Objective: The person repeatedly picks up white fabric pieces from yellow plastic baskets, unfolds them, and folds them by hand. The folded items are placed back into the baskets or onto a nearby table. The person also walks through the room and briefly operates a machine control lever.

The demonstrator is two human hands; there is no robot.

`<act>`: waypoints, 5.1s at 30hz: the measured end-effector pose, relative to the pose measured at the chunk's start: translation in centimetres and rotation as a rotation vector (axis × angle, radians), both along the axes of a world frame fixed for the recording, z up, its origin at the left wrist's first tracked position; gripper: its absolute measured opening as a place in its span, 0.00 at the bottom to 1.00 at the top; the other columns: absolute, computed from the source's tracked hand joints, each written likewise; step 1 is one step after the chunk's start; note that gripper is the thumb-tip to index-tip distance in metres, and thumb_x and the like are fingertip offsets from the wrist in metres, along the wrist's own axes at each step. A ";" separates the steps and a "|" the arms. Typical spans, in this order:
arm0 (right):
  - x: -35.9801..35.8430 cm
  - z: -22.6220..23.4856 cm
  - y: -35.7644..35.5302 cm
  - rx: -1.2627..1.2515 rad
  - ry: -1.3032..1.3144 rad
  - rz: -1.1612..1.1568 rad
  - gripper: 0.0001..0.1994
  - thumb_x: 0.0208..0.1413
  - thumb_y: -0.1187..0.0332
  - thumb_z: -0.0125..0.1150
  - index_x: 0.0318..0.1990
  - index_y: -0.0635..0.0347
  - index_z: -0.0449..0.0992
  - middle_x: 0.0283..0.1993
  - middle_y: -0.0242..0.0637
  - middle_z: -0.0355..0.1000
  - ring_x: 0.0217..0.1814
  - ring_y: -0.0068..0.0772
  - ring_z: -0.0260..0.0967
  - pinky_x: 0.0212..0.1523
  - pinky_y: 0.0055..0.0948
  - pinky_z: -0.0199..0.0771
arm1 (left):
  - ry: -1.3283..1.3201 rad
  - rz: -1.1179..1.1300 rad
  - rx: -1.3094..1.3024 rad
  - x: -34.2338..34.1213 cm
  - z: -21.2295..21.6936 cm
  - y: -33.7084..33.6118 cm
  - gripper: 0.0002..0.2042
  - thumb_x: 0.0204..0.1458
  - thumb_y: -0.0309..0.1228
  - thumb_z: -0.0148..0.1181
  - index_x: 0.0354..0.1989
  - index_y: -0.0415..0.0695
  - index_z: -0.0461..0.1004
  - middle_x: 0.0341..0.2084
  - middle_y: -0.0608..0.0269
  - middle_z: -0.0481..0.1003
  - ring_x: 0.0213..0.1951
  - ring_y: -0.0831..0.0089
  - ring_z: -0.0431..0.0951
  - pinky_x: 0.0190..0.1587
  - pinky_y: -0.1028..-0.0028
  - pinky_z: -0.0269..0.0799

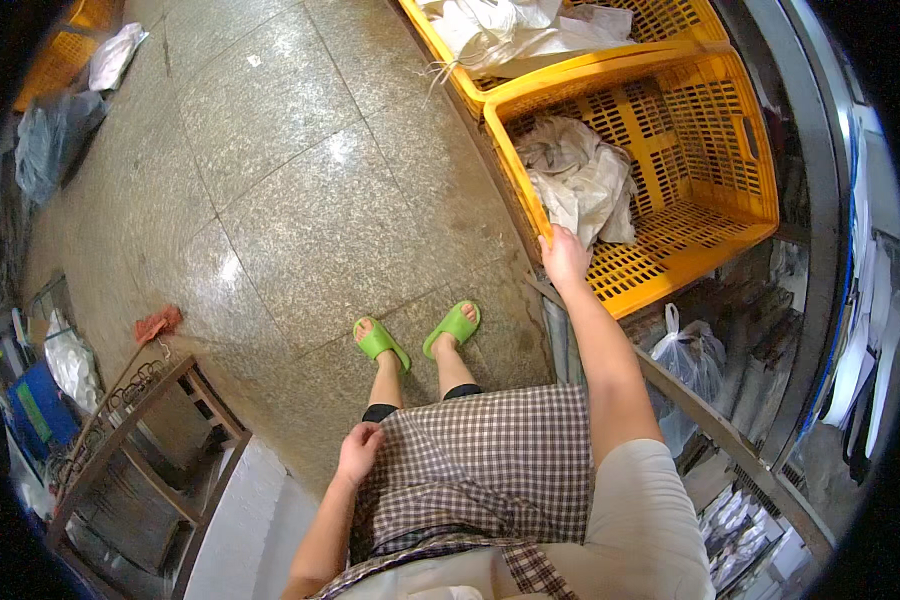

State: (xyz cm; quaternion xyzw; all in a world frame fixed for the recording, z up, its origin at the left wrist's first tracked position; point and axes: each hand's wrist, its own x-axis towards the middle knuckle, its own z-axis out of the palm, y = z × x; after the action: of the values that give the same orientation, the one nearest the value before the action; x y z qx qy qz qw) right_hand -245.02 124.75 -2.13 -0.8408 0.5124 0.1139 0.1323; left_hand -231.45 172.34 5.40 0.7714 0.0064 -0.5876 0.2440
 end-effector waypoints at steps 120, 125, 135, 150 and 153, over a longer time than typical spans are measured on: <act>-2.8 18.2 -5.1 -0.181 -0.149 0.019 0.15 0.50 0.58 0.57 0.36 0.60 0.66 0.30 0.47 0.69 0.33 0.51 0.67 0.31 0.38 0.66 | -1.147 -0.527 -0.104 31.1 -0.4 0.7 0.12 0.38 0.21 0.58 0.34 0.46 0.76 0.34 0.57 0.74 0.39 0.59 0.74 0.39 0.65 0.71; 2.2 20.6 -6.6 -0.013 0.056 0.662 0.31 0.36 0.40 0.58 0.40 0.56 0.70 0.32 0.39 0.67 0.34 0.45 0.68 0.33 0.36 0.68 | -1.152 -0.776 0.394 36.1 -4.7 1.4 0.09 0.47 0.29 0.53 0.36 0.43 0.74 0.27 0.57 0.74 0.31 0.61 0.74 0.31 0.66 0.72; 12.0 13.9 -17.7 -0.364 -0.144 0.279 0.18 0.55 0.52 0.45 0.36 0.58 0.73 0.36 0.43 0.71 0.38 0.48 0.68 0.35 0.39 0.67 | -0.377 1.177 -0.671 41.5 -10.7 -10.6 0.12 0.56 0.28 0.46 0.47 0.40 0.66 0.43 0.56 0.71 0.44 0.63 0.72 0.46 0.64 0.69; 5.5 4.6 -18.0 0.491 -0.443 -0.340 0.16 0.53 0.62 0.55 0.46 0.63 0.72 0.46 0.39 0.70 0.49 0.33 0.66 0.51 0.30 0.64 | -0.229 0.738 -0.180 35.2 -20.5 -1.9 0.23 0.54 0.45 0.53 0.51 0.39 0.65 0.38 0.58 0.72 0.37 0.66 0.73 0.39 0.68 0.71; 6.0 8.4 -16.2 0.067 -0.644 -0.295 0.17 0.54 0.66 0.54 0.50 0.63 0.69 0.50 0.39 0.68 0.51 0.31 0.64 0.53 0.29 0.62 | -0.727 0.556 0.030 32.4 -16.8 -0.4 0.21 0.55 0.37 0.53 0.53 0.37 0.61 0.43 0.55 0.69 0.43 0.68 0.70 0.46 0.71 0.66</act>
State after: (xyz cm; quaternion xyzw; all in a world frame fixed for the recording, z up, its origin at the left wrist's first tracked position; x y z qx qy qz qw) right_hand -238.99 108.56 6.26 -0.7458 0.5562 -0.1605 0.3296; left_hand -199.04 171.98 -11.40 0.9000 0.1358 -0.1910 0.3675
